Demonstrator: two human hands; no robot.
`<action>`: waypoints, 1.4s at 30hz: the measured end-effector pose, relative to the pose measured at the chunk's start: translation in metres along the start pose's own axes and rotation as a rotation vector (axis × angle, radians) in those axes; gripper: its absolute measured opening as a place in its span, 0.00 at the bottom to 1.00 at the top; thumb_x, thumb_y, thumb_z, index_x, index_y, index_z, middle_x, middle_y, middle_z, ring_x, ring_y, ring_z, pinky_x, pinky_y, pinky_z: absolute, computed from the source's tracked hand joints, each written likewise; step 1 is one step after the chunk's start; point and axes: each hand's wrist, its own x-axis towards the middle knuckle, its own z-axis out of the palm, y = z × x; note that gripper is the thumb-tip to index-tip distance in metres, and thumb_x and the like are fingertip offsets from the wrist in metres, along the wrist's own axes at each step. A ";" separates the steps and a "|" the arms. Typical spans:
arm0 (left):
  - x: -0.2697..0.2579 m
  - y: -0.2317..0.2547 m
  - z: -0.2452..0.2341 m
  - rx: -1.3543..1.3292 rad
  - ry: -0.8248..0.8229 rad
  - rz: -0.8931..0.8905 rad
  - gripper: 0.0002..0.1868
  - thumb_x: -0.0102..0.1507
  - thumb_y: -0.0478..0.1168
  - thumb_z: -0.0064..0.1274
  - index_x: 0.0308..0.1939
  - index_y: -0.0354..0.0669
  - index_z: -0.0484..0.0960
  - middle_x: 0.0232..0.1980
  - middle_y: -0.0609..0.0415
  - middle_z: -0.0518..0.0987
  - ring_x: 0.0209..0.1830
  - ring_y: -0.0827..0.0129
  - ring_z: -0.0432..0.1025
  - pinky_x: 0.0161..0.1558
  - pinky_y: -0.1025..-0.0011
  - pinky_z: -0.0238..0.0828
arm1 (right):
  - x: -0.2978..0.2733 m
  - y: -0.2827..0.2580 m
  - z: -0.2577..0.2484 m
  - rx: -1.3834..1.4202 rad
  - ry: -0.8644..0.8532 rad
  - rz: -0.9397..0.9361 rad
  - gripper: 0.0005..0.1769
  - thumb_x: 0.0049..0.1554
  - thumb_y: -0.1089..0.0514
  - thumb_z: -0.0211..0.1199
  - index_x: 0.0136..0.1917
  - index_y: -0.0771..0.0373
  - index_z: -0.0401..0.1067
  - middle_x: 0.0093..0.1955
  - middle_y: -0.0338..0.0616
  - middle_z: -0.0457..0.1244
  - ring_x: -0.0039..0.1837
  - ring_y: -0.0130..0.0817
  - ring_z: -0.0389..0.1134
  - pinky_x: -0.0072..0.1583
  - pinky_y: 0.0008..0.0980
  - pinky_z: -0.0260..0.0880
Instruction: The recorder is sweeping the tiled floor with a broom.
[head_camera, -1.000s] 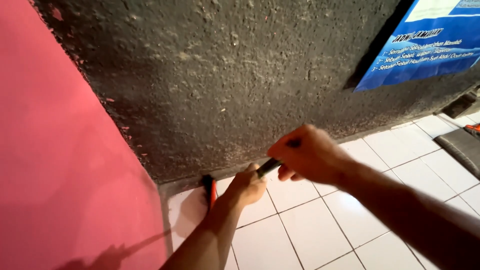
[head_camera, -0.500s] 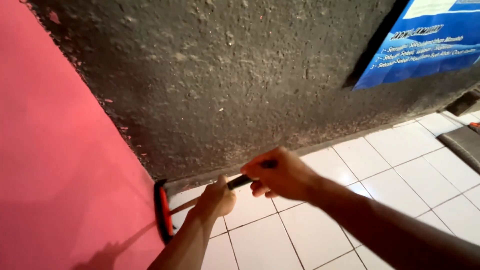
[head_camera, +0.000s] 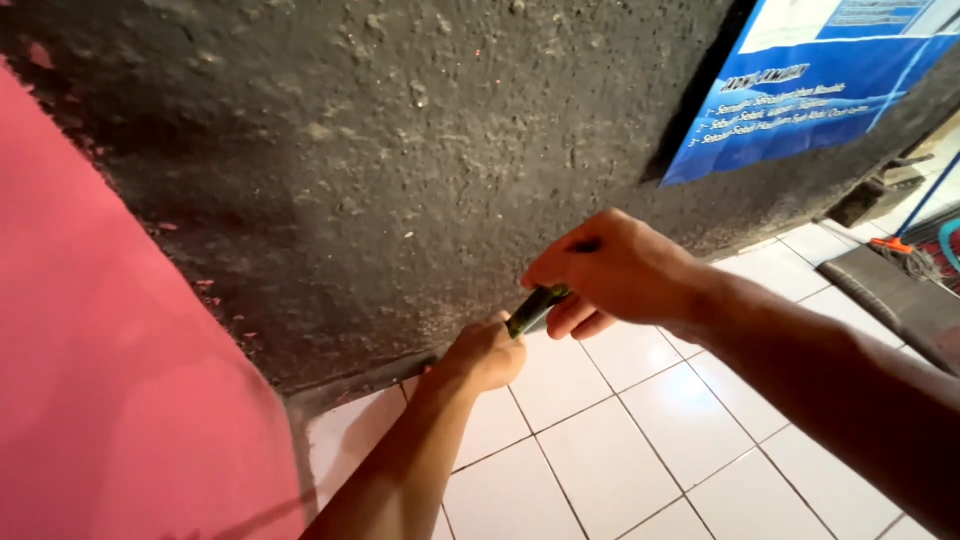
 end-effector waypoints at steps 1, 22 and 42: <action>-0.005 -0.004 -0.003 -0.002 0.005 -0.005 0.23 0.68 0.48 0.38 0.65 0.45 0.70 0.61 0.32 0.76 0.64 0.39 0.71 0.61 0.51 0.70 | 0.000 -0.001 0.001 -0.002 -0.006 -0.004 0.17 0.56 0.49 0.62 0.49 0.61 0.83 0.43 0.46 0.76 0.39 0.35 0.78 0.42 0.34 0.81; 0.012 -0.049 0.041 -0.065 0.050 0.017 0.20 0.67 0.49 0.38 0.60 0.46 0.69 0.54 0.31 0.80 0.58 0.39 0.74 0.58 0.50 0.71 | -0.005 0.009 0.042 -0.073 0.075 0.031 0.16 0.55 0.50 0.63 0.43 0.62 0.83 0.32 0.44 0.74 0.36 0.30 0.77 0.41 0.29 0.77; -0.016 -0.081 0.042 0.032 -0.034 -0.236 0.17 0.67 0.47 0.42 0.57 0.45 0.68 0.49 0.33 0.82 0.55 0.39 0.77 0.57 0.48 0.73 | 0.036 0.076 0.058 0.213 -0.206 0.073 0.15 0.59 0.51 0.62 0.50 0.63 0.82 0.37 0.46 0.73 0.39 0.31 0.76 0.40 0.29 0.75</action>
